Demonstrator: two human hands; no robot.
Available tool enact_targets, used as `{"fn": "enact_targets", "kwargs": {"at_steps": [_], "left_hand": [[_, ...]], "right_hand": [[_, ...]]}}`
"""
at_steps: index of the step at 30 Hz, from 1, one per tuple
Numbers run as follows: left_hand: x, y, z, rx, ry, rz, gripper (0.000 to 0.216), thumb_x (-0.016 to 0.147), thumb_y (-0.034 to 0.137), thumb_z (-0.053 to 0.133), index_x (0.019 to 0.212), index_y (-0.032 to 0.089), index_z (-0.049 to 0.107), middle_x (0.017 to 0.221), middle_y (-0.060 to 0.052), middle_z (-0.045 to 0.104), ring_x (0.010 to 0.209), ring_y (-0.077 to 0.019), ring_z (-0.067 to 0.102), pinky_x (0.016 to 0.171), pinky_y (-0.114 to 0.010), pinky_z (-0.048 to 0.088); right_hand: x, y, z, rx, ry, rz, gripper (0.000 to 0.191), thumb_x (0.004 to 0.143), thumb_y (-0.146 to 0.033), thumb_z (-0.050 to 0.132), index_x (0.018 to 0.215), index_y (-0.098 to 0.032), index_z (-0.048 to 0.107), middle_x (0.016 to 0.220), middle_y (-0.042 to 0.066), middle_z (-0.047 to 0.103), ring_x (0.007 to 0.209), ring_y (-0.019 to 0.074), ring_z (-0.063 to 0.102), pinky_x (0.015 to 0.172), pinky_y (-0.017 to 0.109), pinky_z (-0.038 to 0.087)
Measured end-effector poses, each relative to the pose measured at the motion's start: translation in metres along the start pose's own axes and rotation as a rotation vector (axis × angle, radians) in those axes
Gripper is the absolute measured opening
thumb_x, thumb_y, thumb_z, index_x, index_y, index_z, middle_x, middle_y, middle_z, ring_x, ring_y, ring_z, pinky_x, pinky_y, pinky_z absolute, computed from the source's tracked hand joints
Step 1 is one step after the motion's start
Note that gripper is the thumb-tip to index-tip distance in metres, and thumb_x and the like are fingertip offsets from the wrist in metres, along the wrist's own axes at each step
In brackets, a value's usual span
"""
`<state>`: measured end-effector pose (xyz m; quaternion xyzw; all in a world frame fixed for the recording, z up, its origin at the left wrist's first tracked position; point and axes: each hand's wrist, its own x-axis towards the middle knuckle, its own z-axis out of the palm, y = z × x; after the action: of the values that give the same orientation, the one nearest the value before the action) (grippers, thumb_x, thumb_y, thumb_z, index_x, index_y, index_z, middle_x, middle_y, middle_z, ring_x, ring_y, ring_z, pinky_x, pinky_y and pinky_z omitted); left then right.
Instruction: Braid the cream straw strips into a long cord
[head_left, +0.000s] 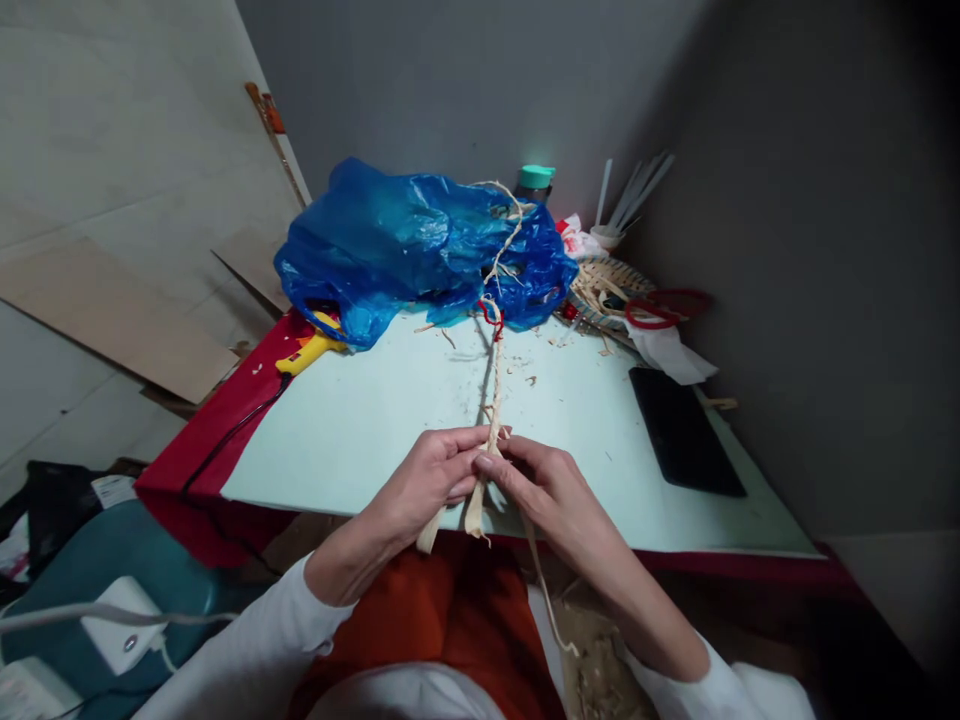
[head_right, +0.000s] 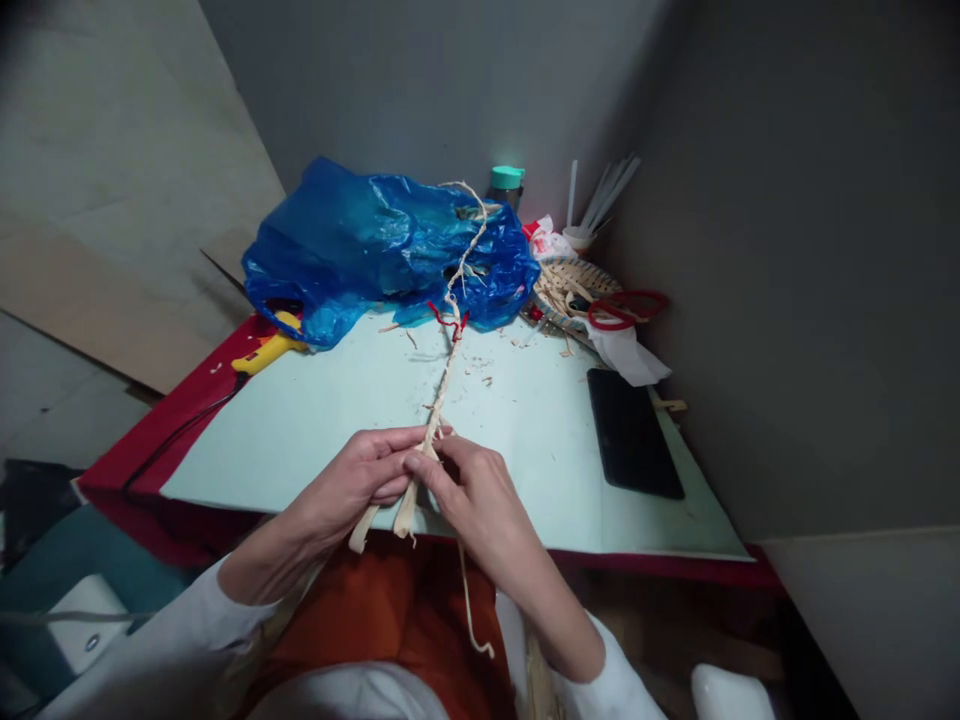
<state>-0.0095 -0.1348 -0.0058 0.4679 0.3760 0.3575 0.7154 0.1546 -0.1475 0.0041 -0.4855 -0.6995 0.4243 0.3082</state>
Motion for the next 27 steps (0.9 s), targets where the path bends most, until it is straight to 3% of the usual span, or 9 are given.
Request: {"fn": "enact_targets", "kwargs": {"at_steps": [3, 7, 14, 20, 23, 27], "left_hand": [[-0.005, 0.005, 0.0, 0.091, -0.016, 0.027, 0.042, 0.088, 0.041, 0.059, 0.122, 0.016, 0.064, 0.063, 0.004, 0.043, 0.05, -0.0058, 0.025, 0.047, -0.02, 0.019], [-0.01, 0.01, -0.002, 0.15, -0.038, 0.01, 0.037, 0.09, 0.038, 0.056, 0.119, 0.018, 0.065, 0.079, -0.003, 0.056, 0.071, -0.0127, 0.047, 0.063, -0.022, 0.036], [-0.005, 0.006, -0.01, 0.138, -0.058, -0.132, 0.047, 0.089, 0.04, 0.057, 0.131, 0.02, 0.054, 0.07, 0.002, 0.048, 0.061, -0.0097, 0.04, 0.054, -0.02, 0.03], [-0.006, 0.003, -0.004, 0.255, -0.049, -0.006, 0.045, 0.091, 0.042, 0.052, 0.13, 0.021, 0.057, 0.073, 0.0, 0.053, 0.062, -0.0108, 0.04, 0.056, -0.022, 0.032], [-0.008, 0.005, 0.001, 0.388, -0.005, 0.048, 0.045, 0.093, 0.04, 0.049, 0.133, 0.02, 0.055, 0.075, -0.001, 0.058, 0.066, -0.0128, 0.046, 0.061, -0.023, 0.036], [-0.016, 0.018, 0.004, 0.741, 0.127, 0.1, 0.045, 0.095, 0.031, 0.044, 0.138, 0.018, 0.05, 0.076, -0.001, 0.064, 0.068, -0.0145, 0.053, 0.063, -0.024, 0.038]], "right_hand": [[0.006, 0.005, 0.004, 0.12, -0.024, -0.023, 0.034, 0.095, -0.042, 0.048, 0.081, -0.016, 0.064, 0.078, 0.001, 0.062, 0.074, 0.0142, 0.056, 0.067, 0.024, 0.04], [0.005, 0.011, 0.003, 0.157, -0.024, -0.02, 0.04, 0.096, -0.04, 0.048, 0.069, -0.015, 0.065, 0.069, 0.0, 0.061, 0.064, 0.0114, 0.052, 0.064, 0.023, 0.038], [-0.001, 0.02, -0.004, 0.082, 0.04, -0.025, 0.032, 0.094, -0.035, 0.051, 0.077, -0.015, 0.07, 0.076, 0.003, 0.067, 0.071, 0.0143, 0.057, 0.068, 0.025, 0.041], [-0.002, 0.014, -0.005, 0.186, 0.027, 0.029, 0.036, 0.094, -0.037, 0.047, 0.072, -0.015, 0.065, 0.07, 0.002, 0.063, 0.066, 0.013, 0.053, 0.063, 0.024, 0.039], [0.001, 0.009, 0.001, 0.292, 0.034, 0.052, 0.036, 0.094, -0.038, 0.047, 0.071, -0.015, 0.062, 0.066, 0.0, 0.06, 0.06, 0.0109, 0.048, 0.059, 0.023, 0.037], [0.0, 0.007, 0.014, 0.255, 0.191, 0.065, 0.033, 0.094, -0.037, 0.047, 0.07, -0.016, 0.059, 0.061, -0.002, 0.057, 0.056, 0.01, 0.043, 0.056, 0.023, 0.035]]}}
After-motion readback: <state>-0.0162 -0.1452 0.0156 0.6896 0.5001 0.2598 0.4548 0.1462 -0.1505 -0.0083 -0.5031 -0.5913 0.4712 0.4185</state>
